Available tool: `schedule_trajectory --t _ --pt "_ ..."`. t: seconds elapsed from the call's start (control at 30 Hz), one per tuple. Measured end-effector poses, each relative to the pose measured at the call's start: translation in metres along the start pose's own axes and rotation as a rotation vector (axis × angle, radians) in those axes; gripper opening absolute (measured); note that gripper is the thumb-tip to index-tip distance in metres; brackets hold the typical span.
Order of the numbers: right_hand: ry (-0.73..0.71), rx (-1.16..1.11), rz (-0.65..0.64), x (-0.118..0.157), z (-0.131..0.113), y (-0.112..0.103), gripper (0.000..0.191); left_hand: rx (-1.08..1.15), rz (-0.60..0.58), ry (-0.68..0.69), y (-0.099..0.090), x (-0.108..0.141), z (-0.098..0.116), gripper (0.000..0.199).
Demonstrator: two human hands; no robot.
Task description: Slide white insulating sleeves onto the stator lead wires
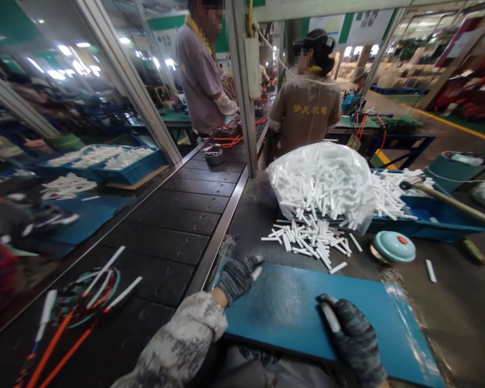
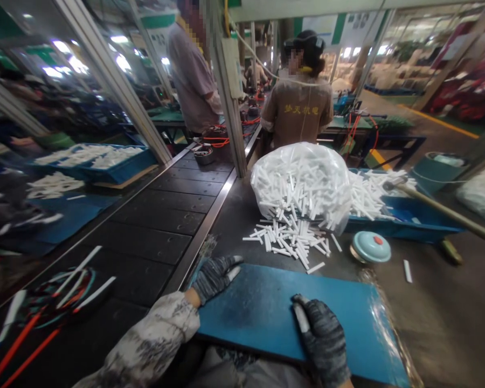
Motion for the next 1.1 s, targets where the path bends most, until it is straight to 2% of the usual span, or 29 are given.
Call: schedule_trajectory --t 0.57,0.77,1.1 --pt "0.052 -0.004 0.0 -0.0001 0.0012 0.0008 0.043 0.033 0.006 -0.013 -0.0027 -0.0012 0.0024 0.033" --pt "0.129 -0.031 -0.084 -0.0001 0.0032 0.0013 0.036 -0.011 0.031 0.035 0.0004 0.0001 -0.0012 0.03" --pt "0.165 -0.044 -0.101 0.0009 0.0048 0.0024 0.033 0.01 0.032 0.031 0.0009 0.0001 -0.0014 0.031"
Point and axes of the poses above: each hand's wrist, its own x-axis away from the middle knuckle, its own y-axis out of the palm, z = x × y, the point moved 6 cm from there along -x, towards the middle knuckle, and after that the axes turned 12 degrees about z, right-handed, at the moved point
